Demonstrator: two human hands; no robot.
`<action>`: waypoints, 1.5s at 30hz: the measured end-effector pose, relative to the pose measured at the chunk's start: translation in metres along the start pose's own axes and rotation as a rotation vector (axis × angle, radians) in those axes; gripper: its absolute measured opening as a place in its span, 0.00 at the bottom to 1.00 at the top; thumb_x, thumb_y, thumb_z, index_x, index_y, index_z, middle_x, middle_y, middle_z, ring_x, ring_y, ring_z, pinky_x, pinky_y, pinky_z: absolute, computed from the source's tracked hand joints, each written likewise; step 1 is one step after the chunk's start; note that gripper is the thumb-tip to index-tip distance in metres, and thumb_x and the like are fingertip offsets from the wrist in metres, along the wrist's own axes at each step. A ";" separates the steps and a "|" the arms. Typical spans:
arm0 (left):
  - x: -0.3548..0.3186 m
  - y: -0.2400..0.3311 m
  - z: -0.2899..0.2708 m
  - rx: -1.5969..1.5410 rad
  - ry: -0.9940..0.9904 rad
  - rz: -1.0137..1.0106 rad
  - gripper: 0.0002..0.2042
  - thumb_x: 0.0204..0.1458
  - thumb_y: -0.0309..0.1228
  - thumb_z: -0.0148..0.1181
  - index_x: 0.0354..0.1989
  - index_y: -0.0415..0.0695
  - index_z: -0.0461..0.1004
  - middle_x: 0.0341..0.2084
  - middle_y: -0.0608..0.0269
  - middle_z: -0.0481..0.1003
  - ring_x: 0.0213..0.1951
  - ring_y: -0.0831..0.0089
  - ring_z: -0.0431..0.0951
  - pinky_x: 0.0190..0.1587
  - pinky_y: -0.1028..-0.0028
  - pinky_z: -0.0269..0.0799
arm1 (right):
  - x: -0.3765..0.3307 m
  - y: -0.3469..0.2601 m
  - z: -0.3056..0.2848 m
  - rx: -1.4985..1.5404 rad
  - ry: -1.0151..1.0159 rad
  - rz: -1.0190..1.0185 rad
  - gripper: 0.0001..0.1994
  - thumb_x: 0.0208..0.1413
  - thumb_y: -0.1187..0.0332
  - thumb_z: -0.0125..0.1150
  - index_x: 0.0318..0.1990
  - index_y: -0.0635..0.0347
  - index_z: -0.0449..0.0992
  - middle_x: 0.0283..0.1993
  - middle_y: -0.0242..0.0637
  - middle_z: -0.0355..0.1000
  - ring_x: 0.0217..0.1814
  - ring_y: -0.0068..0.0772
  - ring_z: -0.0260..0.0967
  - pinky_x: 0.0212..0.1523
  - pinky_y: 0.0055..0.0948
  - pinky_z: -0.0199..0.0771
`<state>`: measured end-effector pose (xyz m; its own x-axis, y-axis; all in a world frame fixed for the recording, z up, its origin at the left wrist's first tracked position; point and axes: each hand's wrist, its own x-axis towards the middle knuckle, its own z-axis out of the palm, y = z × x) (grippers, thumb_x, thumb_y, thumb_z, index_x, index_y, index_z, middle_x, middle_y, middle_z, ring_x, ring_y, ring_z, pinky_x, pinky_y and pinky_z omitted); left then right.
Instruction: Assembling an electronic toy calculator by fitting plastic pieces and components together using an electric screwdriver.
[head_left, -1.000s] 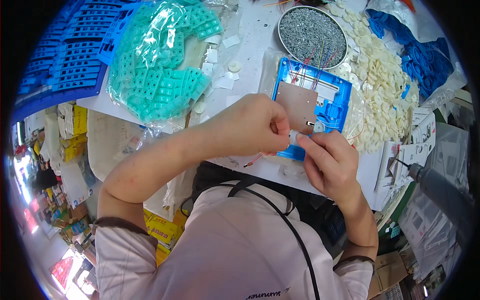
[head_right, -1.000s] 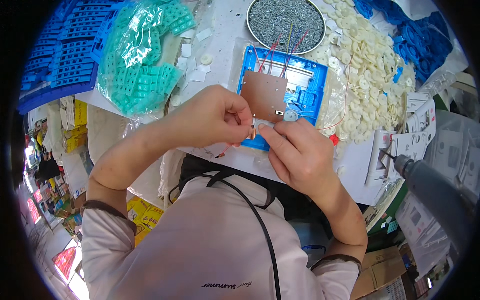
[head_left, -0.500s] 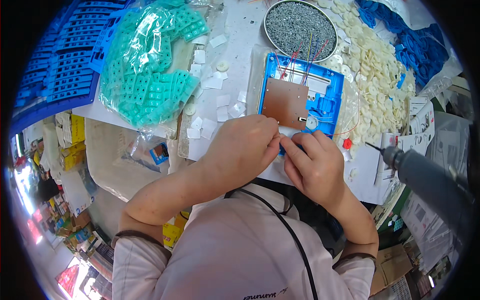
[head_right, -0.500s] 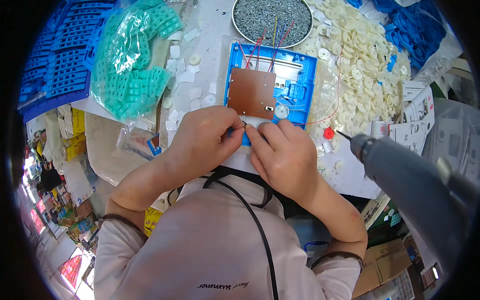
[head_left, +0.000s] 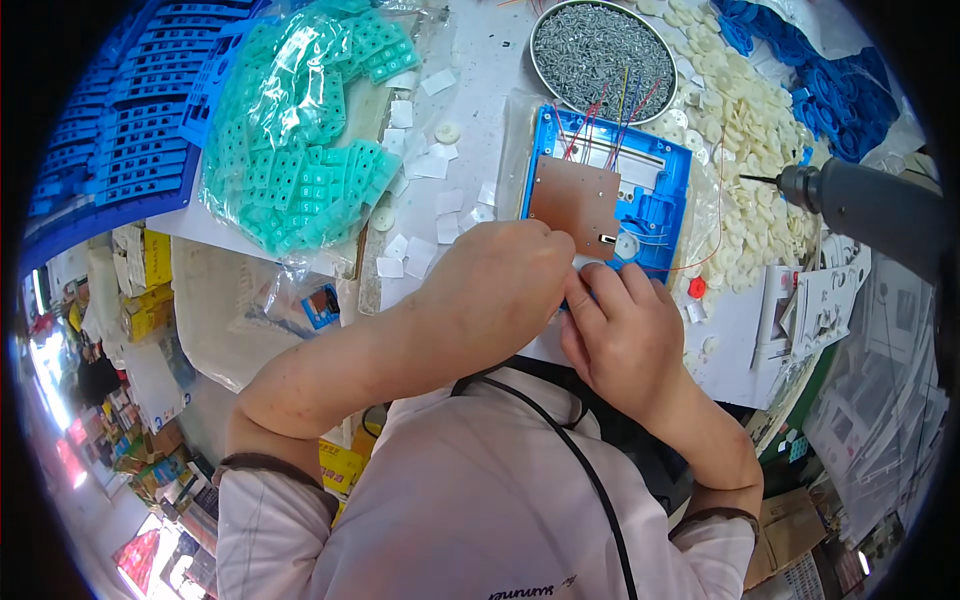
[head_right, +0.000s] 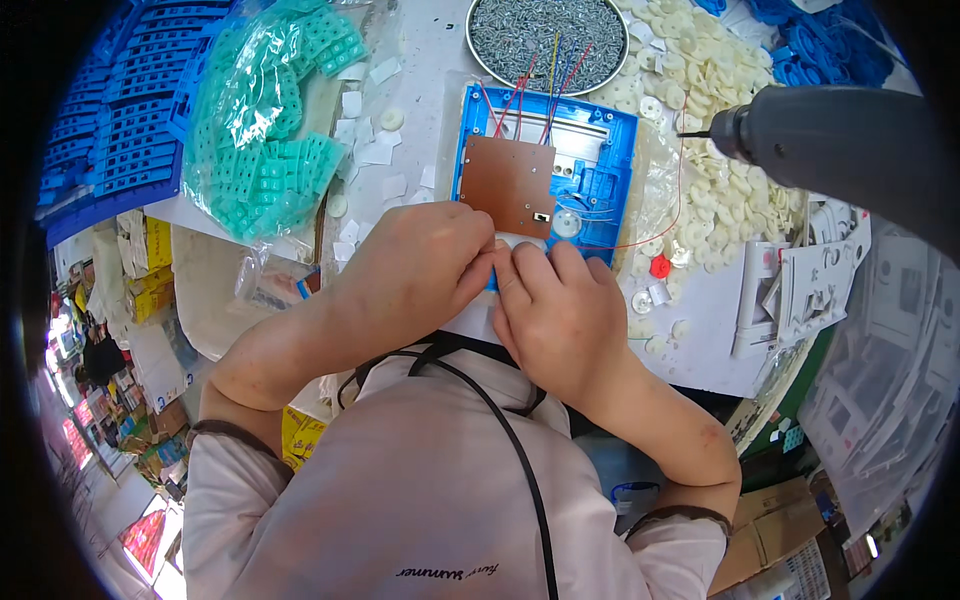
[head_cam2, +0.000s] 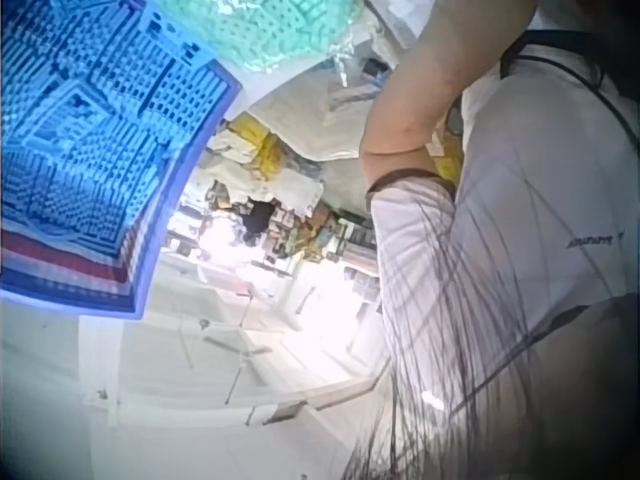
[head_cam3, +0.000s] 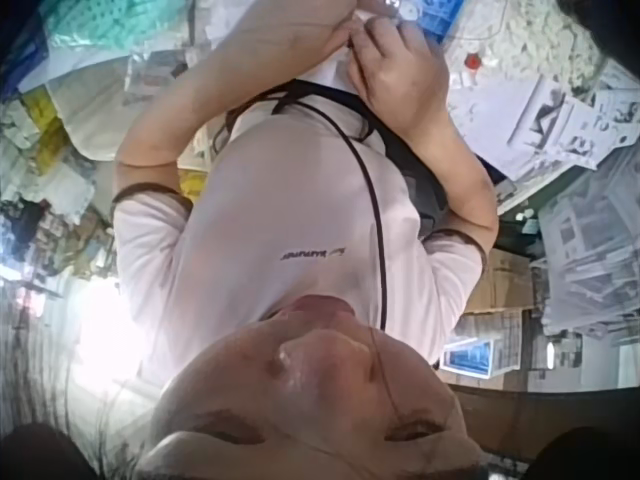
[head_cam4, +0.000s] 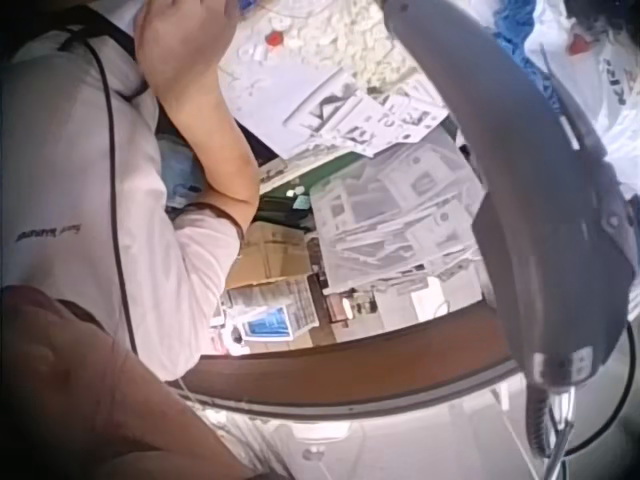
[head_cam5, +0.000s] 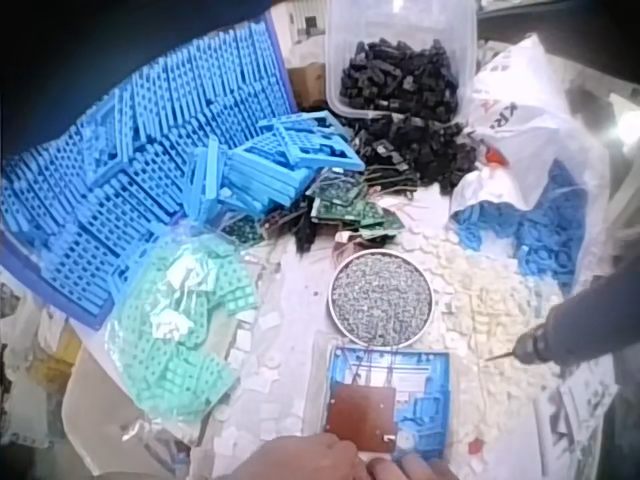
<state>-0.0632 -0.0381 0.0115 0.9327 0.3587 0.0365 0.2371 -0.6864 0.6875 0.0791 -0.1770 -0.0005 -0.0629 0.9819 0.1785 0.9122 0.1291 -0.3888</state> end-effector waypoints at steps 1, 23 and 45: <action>0.000 -0.001 -0.003 0.026 -0.012 0.038 0.05 0.52 0.24 0.63 0.28 0.38 0.73 0.25 0.51 0.76 0.28 0.51 0.77 0.31 0.58 0.73 | 0.000 -0.003 -0.001 -0.024 -0.014 0.000 0.20 0.45 0.67 0.67 0.48 0.65 0.80 0.37 0.33 0.70 0.36 0.34 0.66 0.31 0.33 0.63; -0.064 -0.017 -0.007 -0.379 0.258 -0.260 0.04 0.53 0.21 0.63 0.31 0.38 0.73 0.44 0.58 0.72 0.37 0.72 0.72 0.40 0.73 0.68 | 0.003 -0.008 -0.007 -0.063 -0.133 0.023 0.28 0.48 0.66 0.67 0.60 0.63 0.75 0.40 0.35 0.68 0.40 0.36 0.67 0.35 0.34 0.65; -0.026 -0.029 -0.007 -0.959 0.297 -0.373 0.05 0.63 0.23 0.56 0.33 0.38 0.75 0.39 0.64 0.76 0.31 0.83 0.72 0.35 0.80 0.69 | 0.015 0.002 -0.019 -0.076 -0.287 -0.127 0.30 0.47 0.69 0.65 0.63 0.50 0.76 0.36 0.34 0.65 0.38 0.34 0.66 0.32 0.33 0.67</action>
<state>-0.0964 -0.0232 -0.0048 0.7115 0.6713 -0.2079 0.0604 0.2363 0.9698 0.0876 -0.1647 0.0184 -0.2800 0.9589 -0.0456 0.9168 0.2530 -0.3091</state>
